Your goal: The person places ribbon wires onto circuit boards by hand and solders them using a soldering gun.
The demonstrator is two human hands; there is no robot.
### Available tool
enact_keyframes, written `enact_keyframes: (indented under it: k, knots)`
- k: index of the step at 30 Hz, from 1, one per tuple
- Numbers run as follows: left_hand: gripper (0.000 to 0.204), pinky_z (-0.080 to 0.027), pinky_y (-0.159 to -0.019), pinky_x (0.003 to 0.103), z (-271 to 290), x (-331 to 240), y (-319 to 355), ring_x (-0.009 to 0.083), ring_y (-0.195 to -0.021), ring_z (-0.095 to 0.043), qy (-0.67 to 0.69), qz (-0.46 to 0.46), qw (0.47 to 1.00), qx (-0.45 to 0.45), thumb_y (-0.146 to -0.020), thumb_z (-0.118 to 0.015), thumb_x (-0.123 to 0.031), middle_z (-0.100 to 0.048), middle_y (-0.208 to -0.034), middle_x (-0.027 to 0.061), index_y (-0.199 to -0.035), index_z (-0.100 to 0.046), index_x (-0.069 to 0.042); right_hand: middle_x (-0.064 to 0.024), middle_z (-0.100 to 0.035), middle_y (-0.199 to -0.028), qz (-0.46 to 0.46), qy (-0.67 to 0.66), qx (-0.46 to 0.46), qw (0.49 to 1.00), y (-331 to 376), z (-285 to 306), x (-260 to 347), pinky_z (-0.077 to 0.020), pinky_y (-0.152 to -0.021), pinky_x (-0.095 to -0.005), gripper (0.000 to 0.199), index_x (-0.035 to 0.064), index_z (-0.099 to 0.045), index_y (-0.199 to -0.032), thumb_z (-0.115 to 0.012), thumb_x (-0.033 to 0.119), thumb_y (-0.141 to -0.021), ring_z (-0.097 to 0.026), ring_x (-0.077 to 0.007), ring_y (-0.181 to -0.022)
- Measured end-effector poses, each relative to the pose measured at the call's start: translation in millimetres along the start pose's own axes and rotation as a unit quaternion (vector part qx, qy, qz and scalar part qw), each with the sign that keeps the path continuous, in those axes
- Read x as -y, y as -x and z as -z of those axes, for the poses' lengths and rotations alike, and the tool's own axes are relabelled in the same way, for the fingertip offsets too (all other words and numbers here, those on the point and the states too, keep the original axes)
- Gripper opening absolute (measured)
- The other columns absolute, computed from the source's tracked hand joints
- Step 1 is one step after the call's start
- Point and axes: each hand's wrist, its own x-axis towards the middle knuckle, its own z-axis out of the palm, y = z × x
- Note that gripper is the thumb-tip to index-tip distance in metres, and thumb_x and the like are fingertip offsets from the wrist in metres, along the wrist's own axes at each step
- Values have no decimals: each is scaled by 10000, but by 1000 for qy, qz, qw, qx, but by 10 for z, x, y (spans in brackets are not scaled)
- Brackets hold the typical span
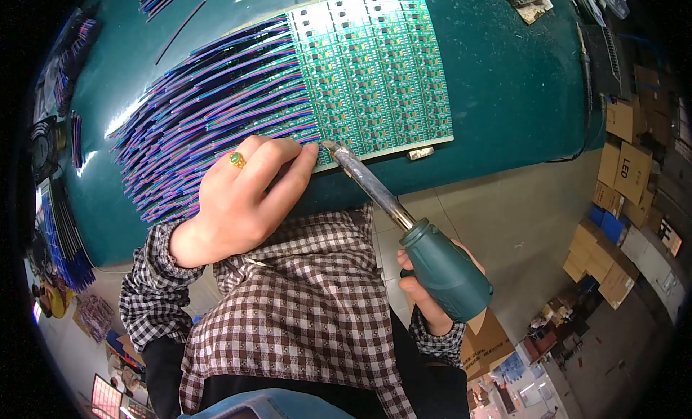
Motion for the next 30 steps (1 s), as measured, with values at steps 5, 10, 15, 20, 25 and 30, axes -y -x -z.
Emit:
enact_keyframes:
  k: [5,10,15,20,25,30]
  knots:
    - [359,-475,-594,285,-6,0,1,192,-740,-570,2,1,1000,-3,-695,-647,-61,-580,-942,85,-1039,-683,35,-146,-697,-844,0,12,-2,1000,8,12,3,-586,-787,-381,520,-110,-600,-1055,-886,167,-721,-699,-237,-814]
    - [348,-470,-588,284,-12,-5,5,191,-740,-570,5,4,1000,-1,-701,-651,-59,-580,-937,84,-1035,-685,33,-136,-607,-838,19,48,0,999,-1,-55,60,-573,-787,-451,412,-80,-604,-964,-756,276,-823,-626,-253,-786]
    - [342,-470,-587,285,-11,0,-2,189,-741,-571,4,5,1000,2,-704,-654,-57,-581,-932,79,-1033,-685,31,-159,-631,-860,18,52,0,998,11,-32,46,-582,-783,-441,457,-100,-609,-1010,-749,297,-830,-647,-269,-808]
    - [349,-476,-592,287,-22,14,3,190,-744,-574,9,5,1000,-10,-697,-654,-62,-585,-936,80,-1033,-685,32,-204,-718,-949,2,20,4,1000,-2,-8,60,-582,-827,-401,567,-110,-580,-1106,-876,208,-742,-715,-285,-911]
    - [266,-420,-479,252,-147,81,1,150,-668,-521,-18,-31,996,-76,-694,-622,-121,-463,-800,42,-935,-646,-11,-185,-715,-915,12,27,5,1000,14,36,9,-584,-821,-400,580,-107,-571,-1129,-875,199,-742,-713,-269,-870]
    - [270,-422,-478,254,-128,85,-10,152,-665,-516,-18,-34,997,-72,-690,-622,-116,-460,-797,40,-937,-645,-11,-161,-701,-876,17,-12,-2,1000,22,-2,-2,-588,-806,-399,575,-104,-569,-1127,-882,169,-730,-705,-255,-825]
